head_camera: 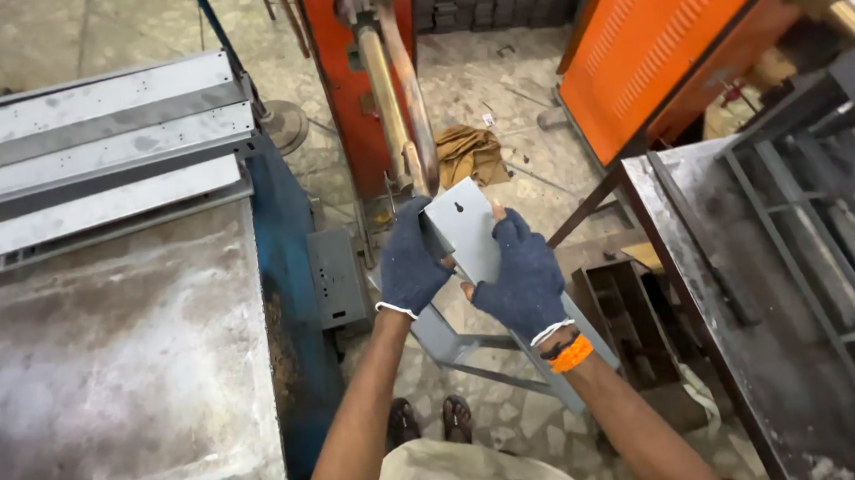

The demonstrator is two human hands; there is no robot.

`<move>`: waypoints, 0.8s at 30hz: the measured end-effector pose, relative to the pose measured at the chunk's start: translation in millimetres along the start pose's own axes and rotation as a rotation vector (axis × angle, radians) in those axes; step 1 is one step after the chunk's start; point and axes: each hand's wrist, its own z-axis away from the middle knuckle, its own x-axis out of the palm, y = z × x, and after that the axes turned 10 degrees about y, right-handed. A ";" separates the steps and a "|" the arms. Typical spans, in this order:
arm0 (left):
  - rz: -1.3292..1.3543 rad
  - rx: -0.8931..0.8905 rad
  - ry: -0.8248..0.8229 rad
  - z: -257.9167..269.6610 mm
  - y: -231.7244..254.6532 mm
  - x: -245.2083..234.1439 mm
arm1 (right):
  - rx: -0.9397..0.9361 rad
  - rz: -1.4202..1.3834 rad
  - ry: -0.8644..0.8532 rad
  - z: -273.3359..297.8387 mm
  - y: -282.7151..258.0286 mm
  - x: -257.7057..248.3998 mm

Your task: The person spot welds painted sheet metal parts using a pedestal spot welding machine, holding each part under the copper electrodes and triggering welds that produce sparks. They reposition and flip the parts to weld multiple points, then set finished parts on the table and pick up new ones.

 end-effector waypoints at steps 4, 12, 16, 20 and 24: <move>0.013 -0.002 -0.063 -11.5 -7.5 0.1 | 0.070 0.038 0.012 1.0 -6.8 10.7; 0.030 -0.017 -0.157 -14.7 -16.0 -7.9 | 0.106 0.004 0.077 16.3 -8.8 26.4; 0.045 0.027 -0.137 -10.5 -20.3 -4.1 | 0.157 0.026 0.053 11.0 -16.3 20.2; 0.057 -0.007 -0.080 -2.2 -16.6 2.2 | 0.130 0.090 0.081 7.8 -10.9 17.4; 0.062 -0.037 0.031 3.2 -10.3 10.5 | 0.129 0.145 0.065 0.9 1.5 14.6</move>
